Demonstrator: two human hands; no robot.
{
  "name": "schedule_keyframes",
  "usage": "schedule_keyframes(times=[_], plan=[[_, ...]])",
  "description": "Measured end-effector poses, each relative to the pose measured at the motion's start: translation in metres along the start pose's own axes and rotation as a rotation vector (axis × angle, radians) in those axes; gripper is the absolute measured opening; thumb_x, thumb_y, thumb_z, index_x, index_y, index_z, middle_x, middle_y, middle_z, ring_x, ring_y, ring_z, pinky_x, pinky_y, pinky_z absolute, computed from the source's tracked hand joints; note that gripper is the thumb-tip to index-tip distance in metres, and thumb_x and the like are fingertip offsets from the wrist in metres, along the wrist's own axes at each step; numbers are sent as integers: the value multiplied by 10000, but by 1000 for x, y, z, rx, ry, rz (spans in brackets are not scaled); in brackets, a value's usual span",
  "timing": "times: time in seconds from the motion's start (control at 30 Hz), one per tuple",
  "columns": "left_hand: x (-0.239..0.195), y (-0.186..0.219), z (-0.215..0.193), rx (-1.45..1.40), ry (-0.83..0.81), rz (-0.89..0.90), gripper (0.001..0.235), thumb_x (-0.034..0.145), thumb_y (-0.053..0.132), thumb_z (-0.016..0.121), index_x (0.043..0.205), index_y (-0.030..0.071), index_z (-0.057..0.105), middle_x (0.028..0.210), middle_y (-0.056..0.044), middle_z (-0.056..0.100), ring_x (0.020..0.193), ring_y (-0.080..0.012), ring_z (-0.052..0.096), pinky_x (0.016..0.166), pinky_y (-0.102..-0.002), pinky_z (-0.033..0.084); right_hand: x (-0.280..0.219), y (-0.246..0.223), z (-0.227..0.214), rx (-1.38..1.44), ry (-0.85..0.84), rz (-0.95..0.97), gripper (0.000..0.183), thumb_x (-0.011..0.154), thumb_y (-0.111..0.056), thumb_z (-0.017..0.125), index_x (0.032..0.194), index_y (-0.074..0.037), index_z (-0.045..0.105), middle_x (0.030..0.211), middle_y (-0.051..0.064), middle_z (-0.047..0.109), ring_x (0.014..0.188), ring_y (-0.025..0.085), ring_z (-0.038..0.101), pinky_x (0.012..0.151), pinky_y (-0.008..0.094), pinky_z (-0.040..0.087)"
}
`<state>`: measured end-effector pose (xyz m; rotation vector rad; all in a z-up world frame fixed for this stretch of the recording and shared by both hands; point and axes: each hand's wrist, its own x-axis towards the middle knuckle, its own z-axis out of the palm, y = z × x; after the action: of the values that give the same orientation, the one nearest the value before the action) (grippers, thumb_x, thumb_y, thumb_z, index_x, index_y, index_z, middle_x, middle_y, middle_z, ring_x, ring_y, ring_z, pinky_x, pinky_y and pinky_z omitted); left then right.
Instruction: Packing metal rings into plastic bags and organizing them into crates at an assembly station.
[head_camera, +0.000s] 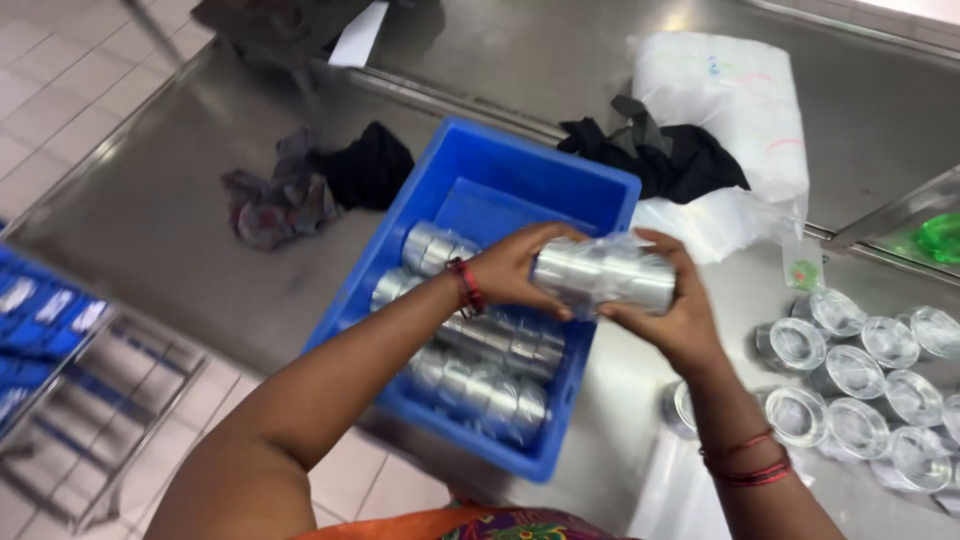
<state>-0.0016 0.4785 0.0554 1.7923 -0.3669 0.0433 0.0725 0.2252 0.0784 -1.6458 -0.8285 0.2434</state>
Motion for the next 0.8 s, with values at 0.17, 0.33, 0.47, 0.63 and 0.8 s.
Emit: schedule_keyframes(times=[0.17, 0.33, 0.47, 0.63, 0.8], plan=[[-4, -41, -52, 86, -152, -37, 1047, 560, 265, 989, 1465, 89, 491, 1413, -115, 623, 1322, -236, 596, 1124, -390, 502, 26, -2, 58, -273, -26, -163, 714, 698, -269, 915, 1294, -82, 568, 1238, 103, 635, 1140, 256, 665, 953, 373, 559], [0, -52, -63, 394, -369, -123, 1133, 510, 347, 959, 1505, 120, 466, 1434, -119, 604, 1320, -276, 561, 1110, -414, 459, 36, -23, 79, -725, -252, -64, 794, 647, -499, 882, 1301, -137, 618, 1259, 102, 629, 1254, 369, 518, 1049, 621, 325], [1, -64, -68, 445, -529, -304, 1095, 516, 413, 894, 1496, 131, 496, 1467, -120, 594, 1351, -282, 570, 1128, -393, 461, 21, -21, 80, -1016, -222, -77, 765, 707, -512, 812, 1351, -151, 617, 1431, 169, 556, 1492, 459, 188, 1006, 893, -6], [2, -75, -56, 573, -575, -426, 1133, 650, 703, 768, 1515, 61, 417, 1585, -168, 413, 1485, -294, 369, 1202, -400, 308, 11, 14, 78, -1111, -361, 196, 582, 830, -351, 730, 1350, -119, 606, 1604, 84, 397, 1590, 382, 24, 1078, 795, 92], [20, -70, -15, 968, -525, -644, 1114, 658, 873, 583, 1527, 181, 495, 1528, -67, 547, 1470, -267, 464, 1228, -419, 356, -44, -12, -27, -906, -374, 151, 427, 881, -267, 714, 1278, -115, 675, 1677, 135, 253, 1567, 393, 79, 1085, 794, 122]])
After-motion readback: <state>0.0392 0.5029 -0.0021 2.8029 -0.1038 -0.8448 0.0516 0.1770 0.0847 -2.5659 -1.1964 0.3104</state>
